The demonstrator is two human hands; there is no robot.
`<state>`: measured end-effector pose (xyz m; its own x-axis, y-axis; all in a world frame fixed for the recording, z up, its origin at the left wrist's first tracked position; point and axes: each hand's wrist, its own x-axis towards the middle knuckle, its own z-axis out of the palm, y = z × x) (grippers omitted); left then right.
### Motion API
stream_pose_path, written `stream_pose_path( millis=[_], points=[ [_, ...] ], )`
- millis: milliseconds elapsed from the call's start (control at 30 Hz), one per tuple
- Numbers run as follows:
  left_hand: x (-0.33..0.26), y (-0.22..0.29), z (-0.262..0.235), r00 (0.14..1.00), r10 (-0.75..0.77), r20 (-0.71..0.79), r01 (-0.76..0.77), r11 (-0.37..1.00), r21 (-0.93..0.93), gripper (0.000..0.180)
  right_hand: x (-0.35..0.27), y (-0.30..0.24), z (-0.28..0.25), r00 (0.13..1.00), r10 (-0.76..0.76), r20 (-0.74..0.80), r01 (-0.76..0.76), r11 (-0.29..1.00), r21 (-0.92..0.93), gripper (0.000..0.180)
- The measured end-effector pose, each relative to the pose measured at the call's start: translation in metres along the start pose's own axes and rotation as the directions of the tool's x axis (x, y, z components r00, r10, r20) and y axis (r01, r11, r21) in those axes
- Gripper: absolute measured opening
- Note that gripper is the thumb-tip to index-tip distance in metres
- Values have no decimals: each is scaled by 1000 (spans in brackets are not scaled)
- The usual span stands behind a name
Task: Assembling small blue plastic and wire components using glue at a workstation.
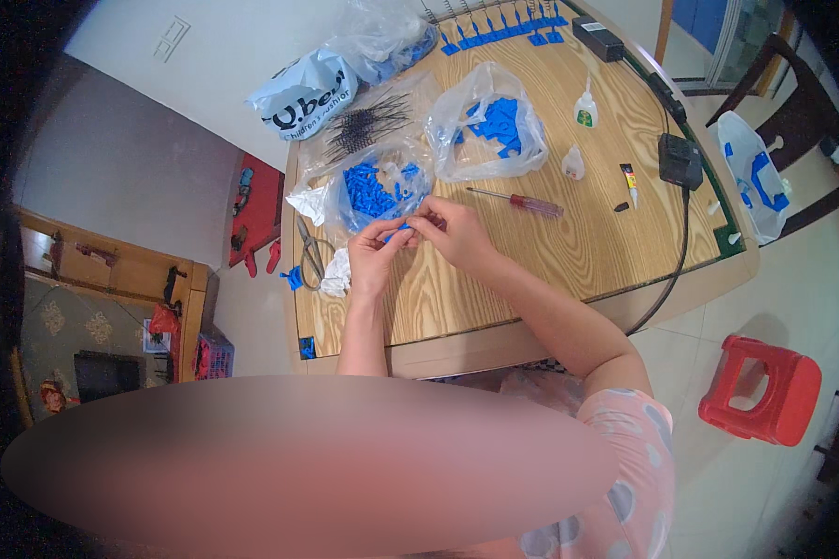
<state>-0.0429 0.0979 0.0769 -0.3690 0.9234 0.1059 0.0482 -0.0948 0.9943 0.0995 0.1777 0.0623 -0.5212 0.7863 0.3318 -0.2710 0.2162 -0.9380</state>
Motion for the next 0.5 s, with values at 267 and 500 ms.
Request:
stream_pose_path(
  millis=[267,500],
  points=[
    [0,-2,-4,999,18,-27,-16,999,45,21,-3,-14,-3,970,-209,-125,173,953,-250,11],
    [7,3,-44,977,211,17,-161,688,708,13,-6,-10,3,898,-383,216,427,644,-635,13]
  ],
)
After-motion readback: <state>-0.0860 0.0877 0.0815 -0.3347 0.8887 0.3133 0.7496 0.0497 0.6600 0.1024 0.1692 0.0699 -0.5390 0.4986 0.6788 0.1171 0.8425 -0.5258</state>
